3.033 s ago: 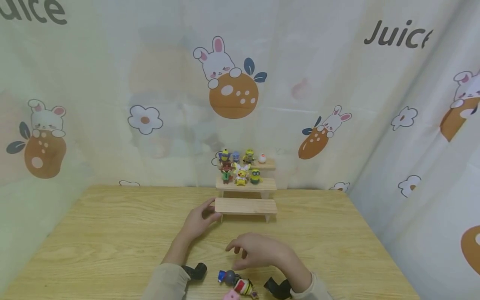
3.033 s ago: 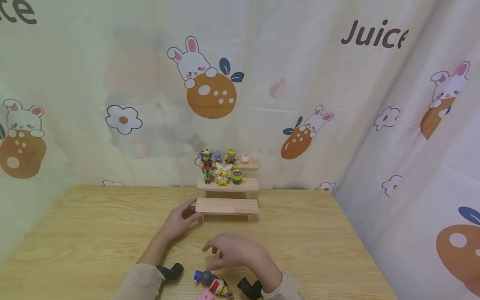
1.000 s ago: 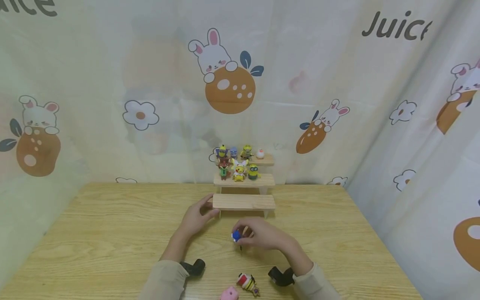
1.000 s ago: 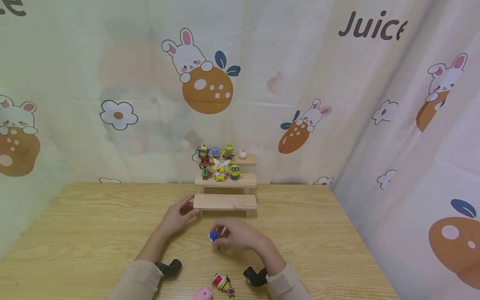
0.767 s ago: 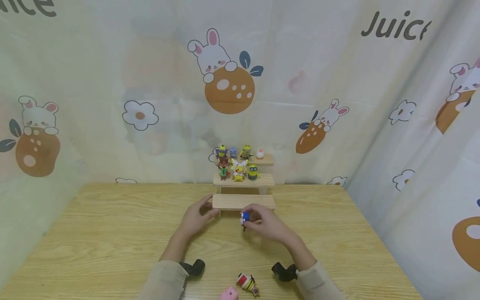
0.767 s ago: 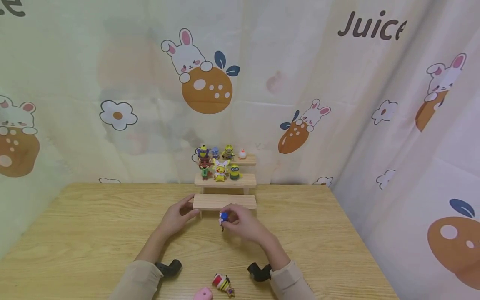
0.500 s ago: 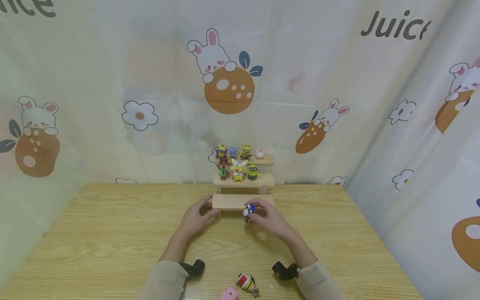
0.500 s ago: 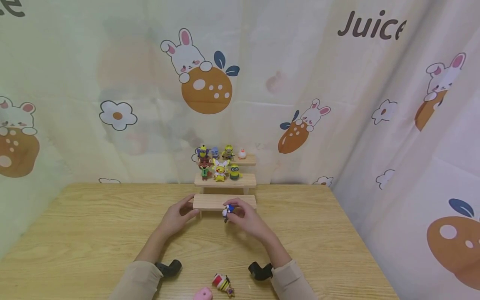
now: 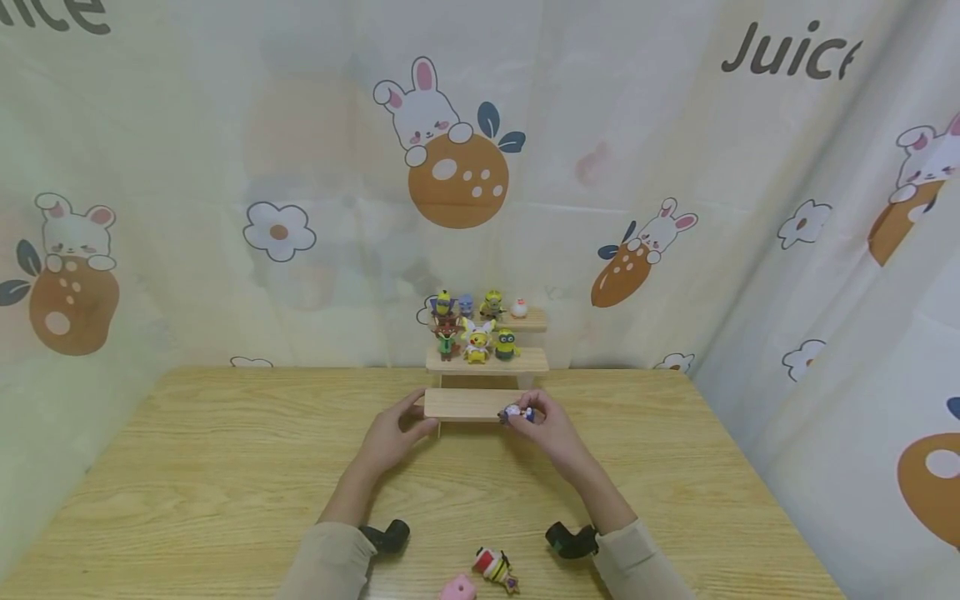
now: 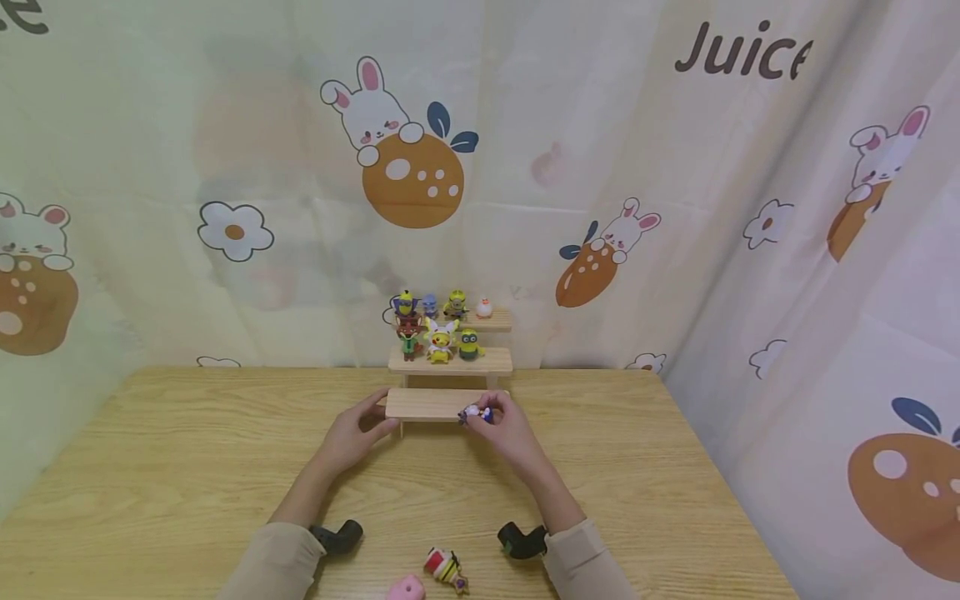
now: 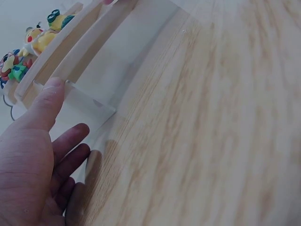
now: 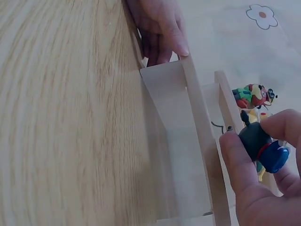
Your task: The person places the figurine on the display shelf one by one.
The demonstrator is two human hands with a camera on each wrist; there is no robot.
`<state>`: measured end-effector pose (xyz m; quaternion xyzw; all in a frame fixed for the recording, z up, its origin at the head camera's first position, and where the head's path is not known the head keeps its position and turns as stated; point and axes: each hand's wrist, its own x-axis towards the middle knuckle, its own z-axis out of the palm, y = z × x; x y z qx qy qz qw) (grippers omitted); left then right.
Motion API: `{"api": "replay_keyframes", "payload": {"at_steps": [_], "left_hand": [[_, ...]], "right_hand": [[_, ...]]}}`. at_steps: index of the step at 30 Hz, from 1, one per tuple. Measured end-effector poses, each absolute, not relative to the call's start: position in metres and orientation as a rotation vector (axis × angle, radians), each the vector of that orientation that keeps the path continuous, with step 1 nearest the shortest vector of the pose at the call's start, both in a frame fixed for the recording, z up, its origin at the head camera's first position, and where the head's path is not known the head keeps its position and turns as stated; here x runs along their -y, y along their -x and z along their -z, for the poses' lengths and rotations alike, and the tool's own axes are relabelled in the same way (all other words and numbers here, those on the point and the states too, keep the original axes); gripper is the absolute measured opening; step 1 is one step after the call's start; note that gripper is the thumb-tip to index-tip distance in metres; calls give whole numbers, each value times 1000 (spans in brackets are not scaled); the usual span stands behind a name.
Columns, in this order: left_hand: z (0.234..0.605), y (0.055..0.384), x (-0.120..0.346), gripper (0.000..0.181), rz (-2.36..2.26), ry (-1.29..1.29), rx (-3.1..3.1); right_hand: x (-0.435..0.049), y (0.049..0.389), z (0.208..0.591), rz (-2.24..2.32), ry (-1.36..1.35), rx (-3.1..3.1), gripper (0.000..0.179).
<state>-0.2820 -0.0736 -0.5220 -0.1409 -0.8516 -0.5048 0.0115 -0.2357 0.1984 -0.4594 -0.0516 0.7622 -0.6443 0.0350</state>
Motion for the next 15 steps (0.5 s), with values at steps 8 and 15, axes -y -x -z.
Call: {"api": "replay_keyframes", "payload": {"at_steps": [8, 15], "left_hand": [[523, 283, 74, 66, 1567, 435, 2664], [522, 282, 74, 67, 1567, 439, 2660]], "right_hand": [[-196, 234, 457, 1898, 160, -2452, 43], [-195, 235, 457, 1943, 20, -2512, 37]]}}
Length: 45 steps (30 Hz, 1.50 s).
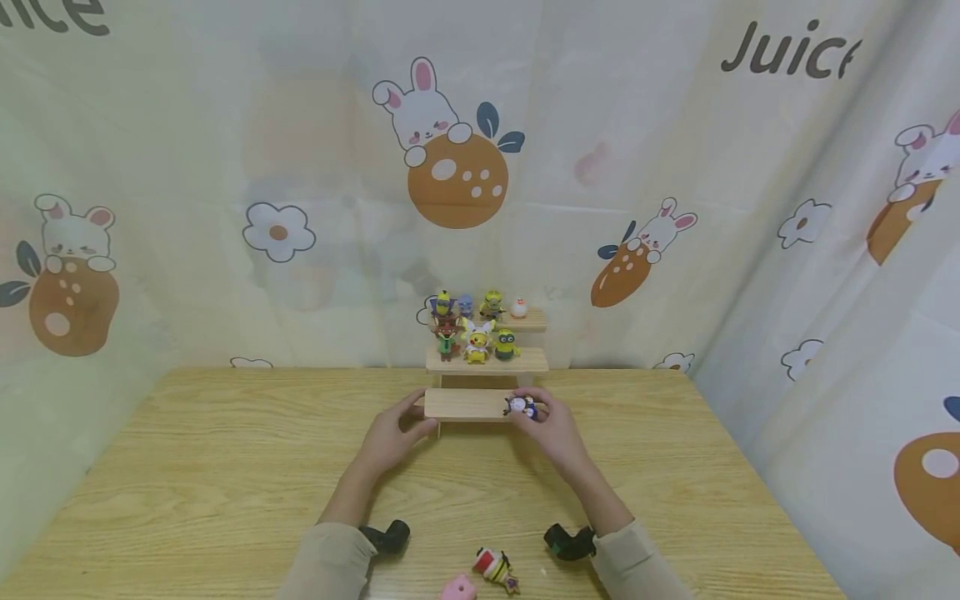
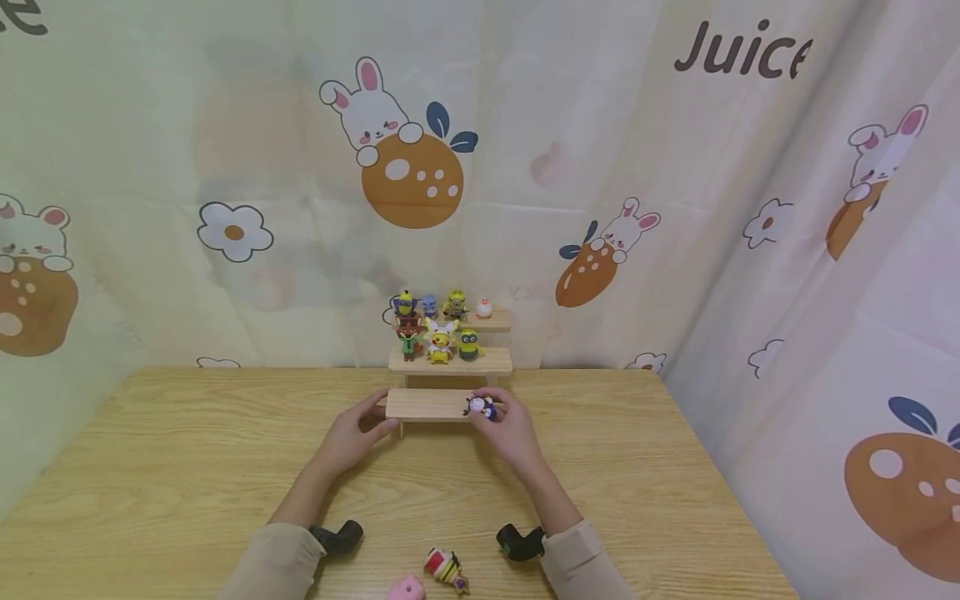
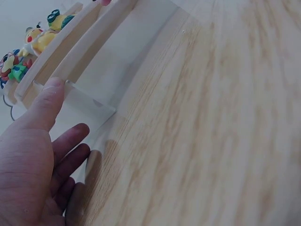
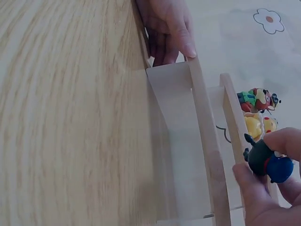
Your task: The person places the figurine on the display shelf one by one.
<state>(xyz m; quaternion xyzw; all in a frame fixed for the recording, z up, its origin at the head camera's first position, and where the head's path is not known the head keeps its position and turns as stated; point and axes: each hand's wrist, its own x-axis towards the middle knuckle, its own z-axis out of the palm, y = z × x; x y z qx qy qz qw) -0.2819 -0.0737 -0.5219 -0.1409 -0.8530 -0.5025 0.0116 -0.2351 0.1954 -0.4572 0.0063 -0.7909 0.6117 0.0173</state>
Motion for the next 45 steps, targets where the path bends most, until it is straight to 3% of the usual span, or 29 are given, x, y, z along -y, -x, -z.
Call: {"api": "replay_keyframes", "payload": {"at_steps": [13, 23, 45], "left_hand": [[524, 283, 73, 67, 1560, 431, 2669], [523, 283, 74, 66, 1565, 436, 2663], [521, 281, 75, 68, 1607, 447, 2660]], "right_hand": [[-196, 236, 456, -1847, 23, 2408, 38], [-197, 238, 455, -1850, 45, 2381, 49], [-203, 239, 450, -1507, 6, 2490, 47]]}}
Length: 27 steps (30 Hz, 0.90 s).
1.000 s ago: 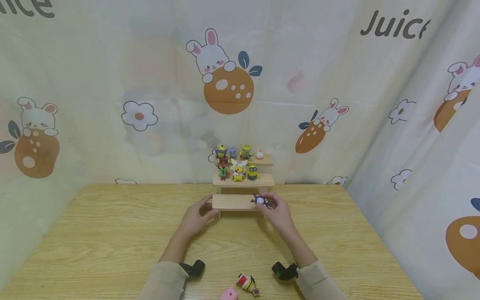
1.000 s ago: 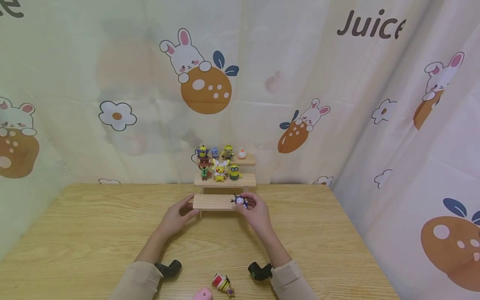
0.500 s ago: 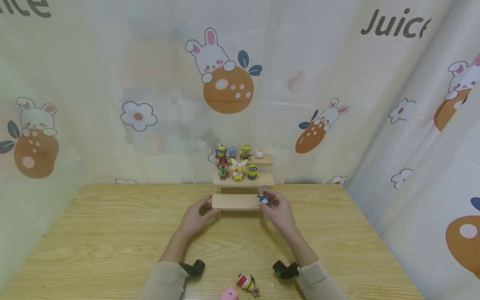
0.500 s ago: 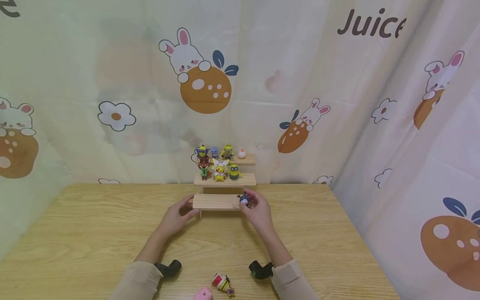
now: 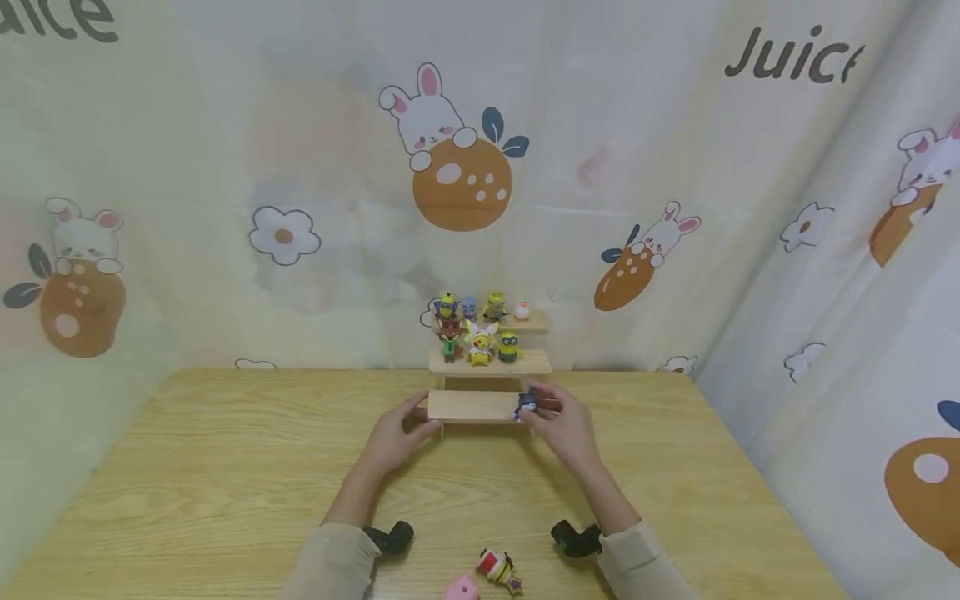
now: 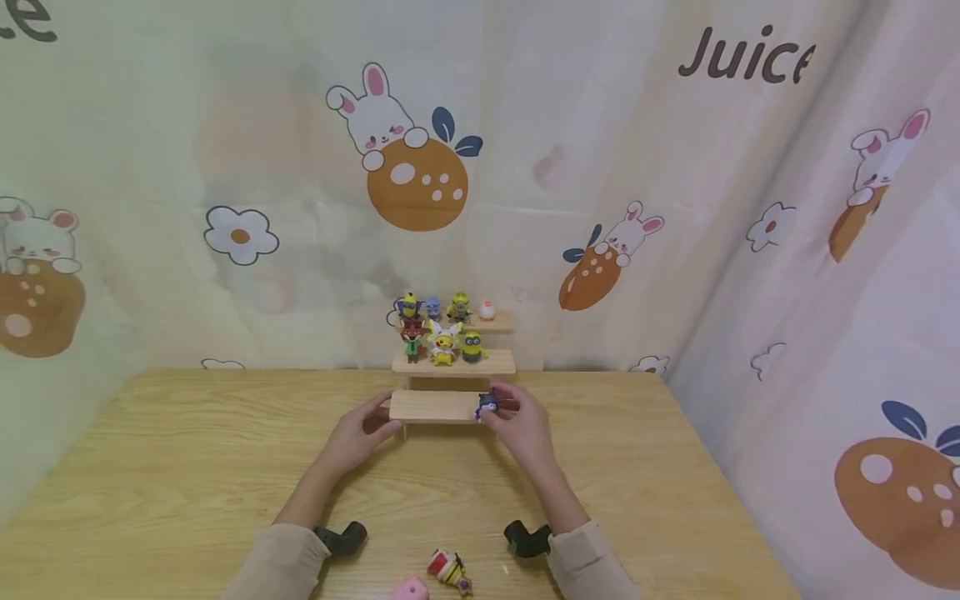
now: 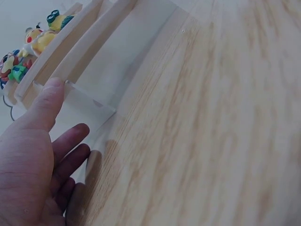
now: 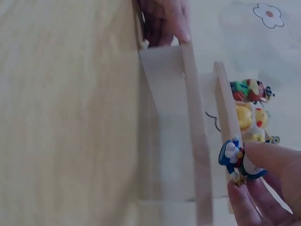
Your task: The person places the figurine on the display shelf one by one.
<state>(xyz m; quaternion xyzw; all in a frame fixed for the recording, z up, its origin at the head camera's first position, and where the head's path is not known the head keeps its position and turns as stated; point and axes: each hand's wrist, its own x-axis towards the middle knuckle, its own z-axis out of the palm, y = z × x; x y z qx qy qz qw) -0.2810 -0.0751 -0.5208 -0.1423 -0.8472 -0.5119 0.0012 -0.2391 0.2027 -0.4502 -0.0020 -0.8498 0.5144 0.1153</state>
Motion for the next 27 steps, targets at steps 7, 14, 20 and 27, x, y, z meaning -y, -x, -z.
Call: {"api": "replay_keyframes", "payload": {"at_steps": [7, 14, 20, 27], "left_hand": [[524, 281, 72, 68, 1588, 449, 2655], [521, 279, 75, 67, 1596, 451, 2641], [524, 278, 76, 68, 1616, 458, 2629], [525, 281, 74, 69, 1614, 469, 2618]], "right_hand": [[-220, 257, 424, -1252, 2, 2585, 49], [-231, 289, 396, -1059, -110, 2574, 49], [-229, 307, 391, -1010, -115, 2612, 50], [-226, 314, 391, -961, -101, 2639, 48]]}}
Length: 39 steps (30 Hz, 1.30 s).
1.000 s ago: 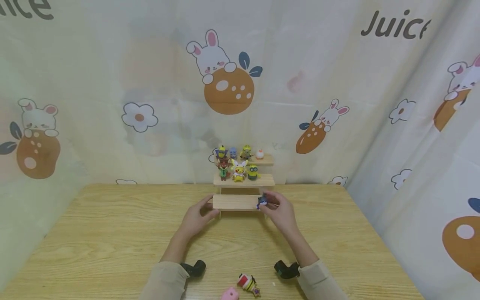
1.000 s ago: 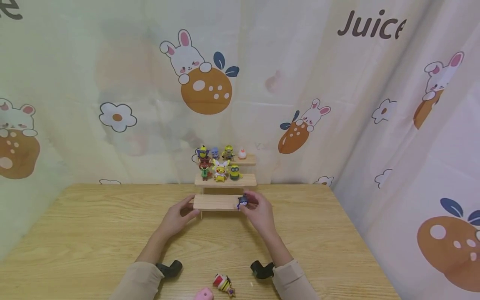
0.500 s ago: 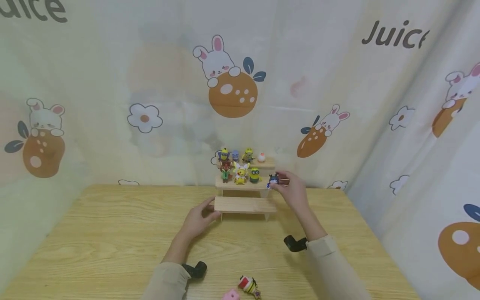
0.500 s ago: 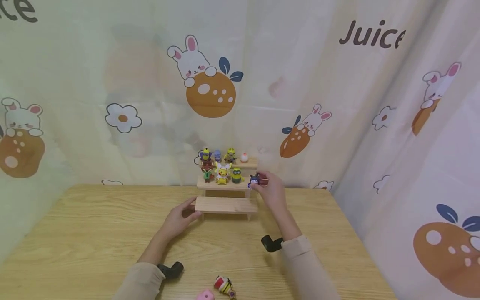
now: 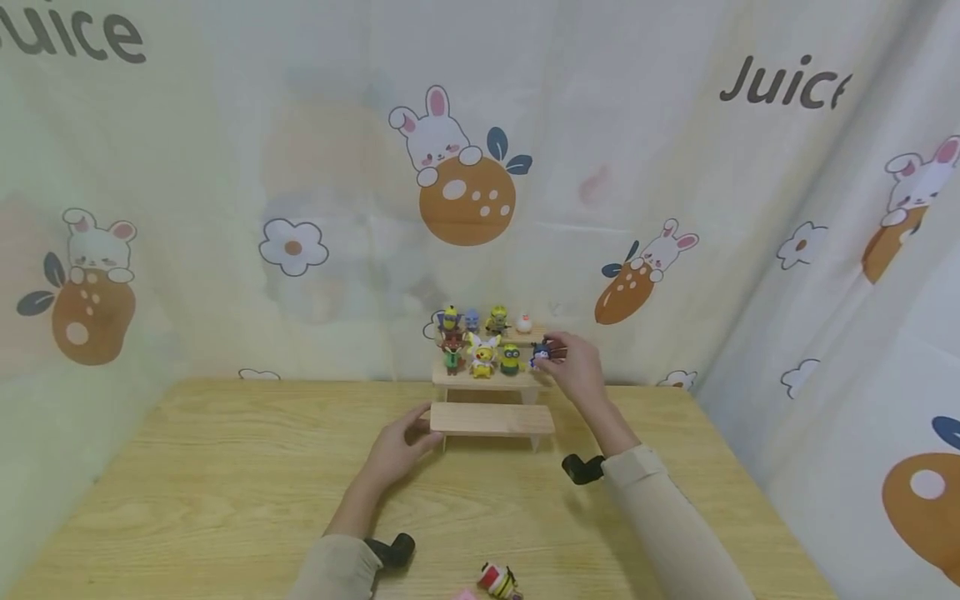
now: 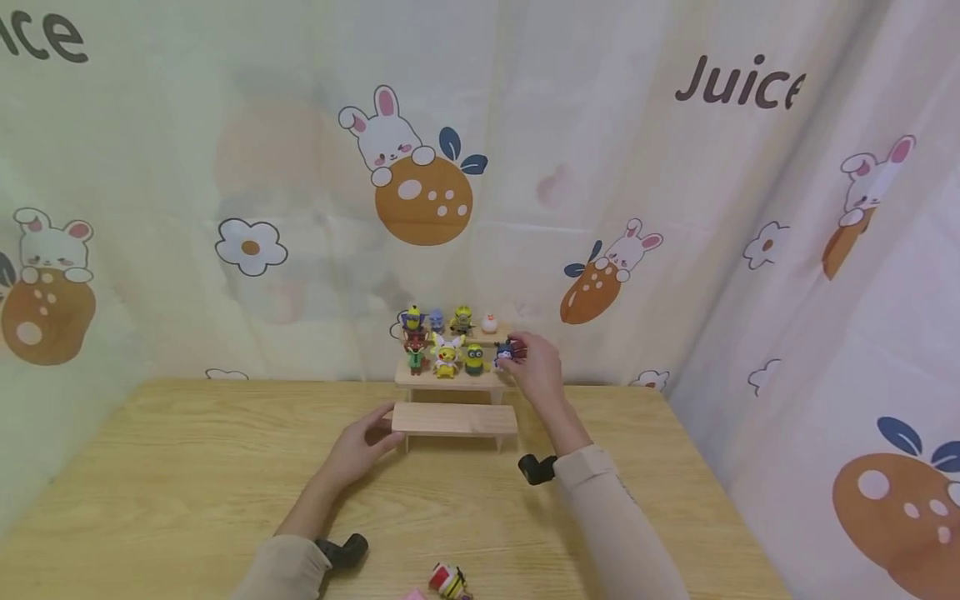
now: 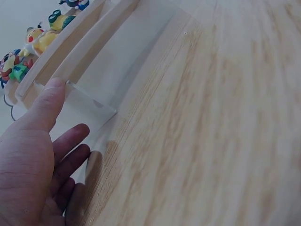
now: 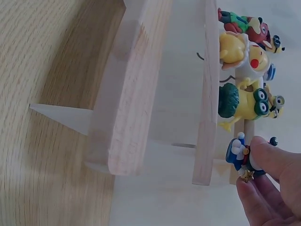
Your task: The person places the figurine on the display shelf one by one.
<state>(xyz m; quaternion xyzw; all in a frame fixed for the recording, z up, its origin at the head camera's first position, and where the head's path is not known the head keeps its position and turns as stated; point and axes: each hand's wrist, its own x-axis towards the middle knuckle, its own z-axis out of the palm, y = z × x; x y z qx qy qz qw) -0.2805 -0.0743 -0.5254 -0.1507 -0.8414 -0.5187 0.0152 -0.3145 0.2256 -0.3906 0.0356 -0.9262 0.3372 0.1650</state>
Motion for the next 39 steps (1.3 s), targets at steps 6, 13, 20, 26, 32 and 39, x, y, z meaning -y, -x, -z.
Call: {"api": "replay_keyframes", "payload": {"at_steps": [6, 13, 20, 26, 32, 39], "left_hand": [[524, 280, 74, 69, 1611, 465, 2613], [523, 280, 73, 69, 1585, 484, 2619], [523, 280, 73, 69, 1585, 475, 2626], [522, 281, 73, 68, 1588, 472, 2623], [523, 281, 74, 68, 1579, 480, 2623], [525, 282, 75, 69, 1582, 472, 2630]], "right_hand": [[-223, 315, 393, -955, -120, 2668, 46], [-222, 317, 397, -928, -119, 2686, 47], [-223, 317, 399, -933, -131, 2676, 47], [-222, 318, 400, -959, -138, 2654, 50], [-222, 318, 400, -968, -132, 2655, 52], [-221, 317, 401, -972, -143, 2653, 52]]}}
